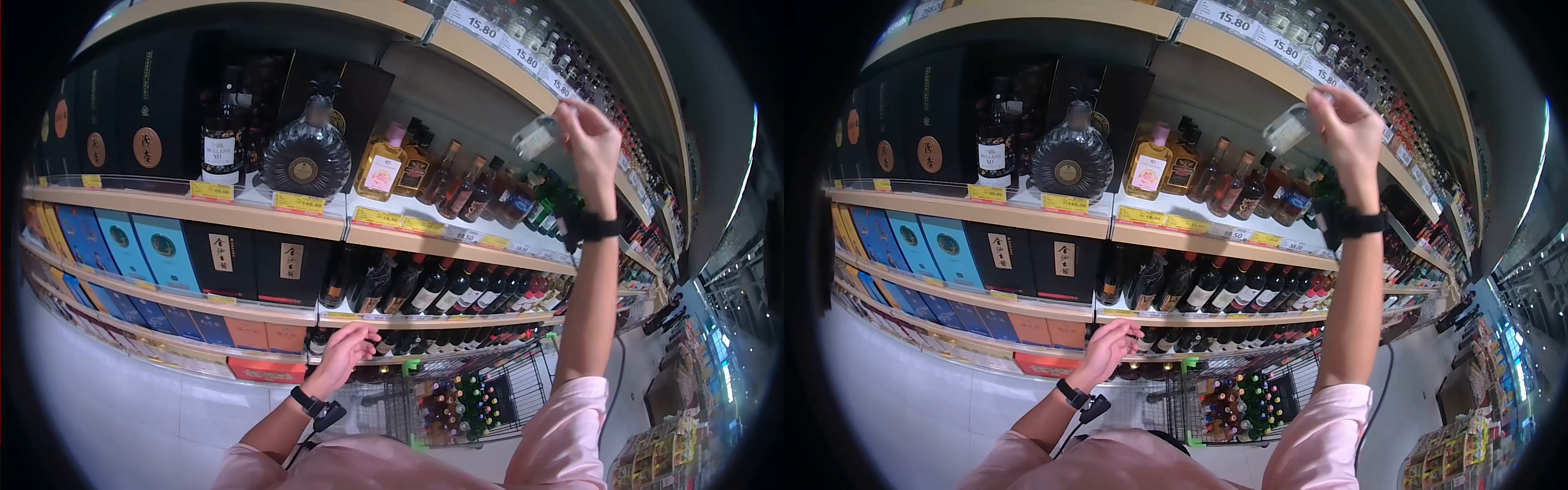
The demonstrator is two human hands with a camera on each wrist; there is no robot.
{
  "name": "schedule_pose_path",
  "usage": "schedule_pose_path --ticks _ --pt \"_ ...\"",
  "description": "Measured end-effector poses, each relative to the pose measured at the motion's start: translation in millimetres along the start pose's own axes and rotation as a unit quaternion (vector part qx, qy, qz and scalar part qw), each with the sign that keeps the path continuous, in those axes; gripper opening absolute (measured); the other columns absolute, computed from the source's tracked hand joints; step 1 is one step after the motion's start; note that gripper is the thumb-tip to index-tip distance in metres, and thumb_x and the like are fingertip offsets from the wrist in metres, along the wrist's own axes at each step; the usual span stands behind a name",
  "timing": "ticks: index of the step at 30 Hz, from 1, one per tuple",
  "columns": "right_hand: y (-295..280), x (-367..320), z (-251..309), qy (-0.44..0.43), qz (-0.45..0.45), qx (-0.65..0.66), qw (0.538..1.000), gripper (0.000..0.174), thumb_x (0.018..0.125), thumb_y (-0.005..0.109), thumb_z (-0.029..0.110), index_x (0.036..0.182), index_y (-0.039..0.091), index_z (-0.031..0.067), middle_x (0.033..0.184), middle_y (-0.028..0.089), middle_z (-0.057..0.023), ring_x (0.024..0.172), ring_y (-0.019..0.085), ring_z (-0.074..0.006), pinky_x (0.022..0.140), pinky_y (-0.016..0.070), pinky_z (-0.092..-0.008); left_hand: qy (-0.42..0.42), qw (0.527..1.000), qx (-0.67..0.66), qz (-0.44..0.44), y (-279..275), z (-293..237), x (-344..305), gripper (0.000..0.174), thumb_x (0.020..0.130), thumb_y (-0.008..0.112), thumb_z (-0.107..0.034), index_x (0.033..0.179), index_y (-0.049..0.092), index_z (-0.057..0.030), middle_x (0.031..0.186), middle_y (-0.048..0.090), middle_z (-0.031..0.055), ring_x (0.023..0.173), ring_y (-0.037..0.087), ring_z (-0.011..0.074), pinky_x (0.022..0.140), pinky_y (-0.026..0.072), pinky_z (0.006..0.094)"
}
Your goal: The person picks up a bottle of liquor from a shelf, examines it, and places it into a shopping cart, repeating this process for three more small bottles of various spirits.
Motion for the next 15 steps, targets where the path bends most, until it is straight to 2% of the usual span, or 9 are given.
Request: schedule_pose_path --ticks 1,2,5,6,7,9,10,14,15 --pt "8.2 -28.6 -13.6 0.044 0.005 0.001 0.999 0.019 0.088 0.072 0.014 0.102 0.071 0.0001 0.078 0.068 -0.0007 0.059 0.054 -0.0028 0.049 0.0415 -0.0186 -0.002 0.999 -0.050 0.006 8.6 -4.5 6.4 0.024 0.101 0.048 -0.022 0.116 0.056 -0.0042 0.104 0.063 0.0103 0.088 0.059 0.0154 0.079 0.0484 0.0299" --pt "22.7 -56.5 -29.1 0.068 0.024 0.070 0.995 0.017 0.087 0.073 0.013 0.100 0.072 0.0008 0.075 0.067 -0.0008 0.057 0.054 -0.0030 0.048 0.0413 -0.0189 0.000 0.998 -0.060 0.019 19.7 -9.8 11.7 0.029 0.102 0.044 -0.025 0.120 0.054 -0.0041 0.107 0.062 0.0139 0.090 0.059 0.0193 0.082 0.0487 0.0340" --pt "69.4 -149.4 -65.4 0.182 0.045 0.100 0.977 0.017 0.084 0.075 0.010 0.096 0.072 -0.0005 0.071 0.066 -0.0004 0.055 0.055 -0.0028 0.046 0.0410 -0.0188 -0.005 0.995 -0.096 0.039 42.8 -16.0 27.1 0.032 0.102 0.045 -0.027 0.124 0.051 -0.0044 0.109 0.062 0.0150 0.092 0.060 0.0211 0.083 0.0493 0.0354" --pt "84.6 -178.9 -76.1 0.215 0.060 0.106 0.969 0.017 0.083 0.076 0.009 0.096 0.072 -0.0009 0.071 0.067 -0.0006 0.055 0.055 -0.0027 0.046 0.0413 -0.0187 -0.011 0.992 -0.105 0.062 50.7 -19.0 30.4 0.036 0.103 0.045 -0.027 0.130 0.046 -0.0037 0.114 0.061 0.0163 0.100 0.061 0.0242 0.088 0.0497 0.0375" --pt "98.6 -205.6 -85.8 0.248 0.075 0.113 0.959 0.018 0.082 0.077 0.008 0.096 0.071 -0.0014 0.072 0.067 -0.0009 0.056 0.055 -0.0027 0.047 0.0416 -0.0186 -0.010 0.992 -0.109 0.064 57.2 -22.5 32.3 0.037 0.103 0.045 -0.028 0.131 0.045 -0.0036 0.115 0.060 0.0166 0.101 0.061 0.0249 0.089 0.0498 0.0381" --pt "120.8 -242.5 -97.3 0.285 0.080 0.168 0.940 0.020 0.080 0.079 0.006 0.096 0.071 -0.0028 0.073 0.067 -0.0014 0.055 0.055 -0.0024 0.047 0.0420 -0.0183 -0.010 0.991 -0.117 0.067 69.6 -25.8 32.7 0.040 0.103 0.045 -0.030 0.133 0.044 -0.0035 0.117 0.059 0.0172 0.104 0.061 0.0262 0.090 0.0498 0.0394" --pt "127.0 -255.6 -103.6 0.291 0.082 0.166 0.939 0.021 0.080 0.079 0.006 0.096 0.070 -0.0032 0.073 0.067 -0.0013 0.054 0.054 -0.0022 0.046 0.0420 -0.0182 -0.003 0.986 -0.145 0.084 71.0 -23.1 34.5 0.040 0.103 0.048 -0.025 0.134 0.042 -0.0026 0.119 0.058 0.0172 0.104 0.062 0.0269 0.092 0.0509 0.0399" --pt "138.9 -284.4 -114.9 0.331 0.059 0.196 0.921 0.021 0.082 0.078 0.007 0.098 0.068 -0.0029 0.071 0.064 -0.0007 0.050 0.052 -0.0022 0.043 0.0395 -0.0179 0.003 0.989 -0.140 0.051 54.1 -0.9 42.7 0.037 0.100 0.054 -0.010 0.133 0.042 -0.0003 0.117 0.058 0.0149 0.104 0.063 0.0266 0.096 0.0521 0.0391" --pt "139.1 -287.6 -116.0 0.330 0.043 0.201 0.921 0.022 0.082 0.077 0.007 0.099 0.067 -0.0027 0.071 0.064 -0.0009 0.050 0.051 -0.0021 0.043 0.0392 -0.0180 -0.007 0.988 -0.146 0.041 48.7 6.6 44.7 0.034 0.099 0.054 -0.011 0.130 0.044 0.0000 0.117 0.058 0.0149 0.104 0.063 0.0266 0.097 0.0522 0.0397"
Point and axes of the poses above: each hand's wrist, its own x-axis towards the middle knuckle, its own y-axis out of the palm, z = x × y, the point moved 10 cm from there along x, towards the middle knuckle
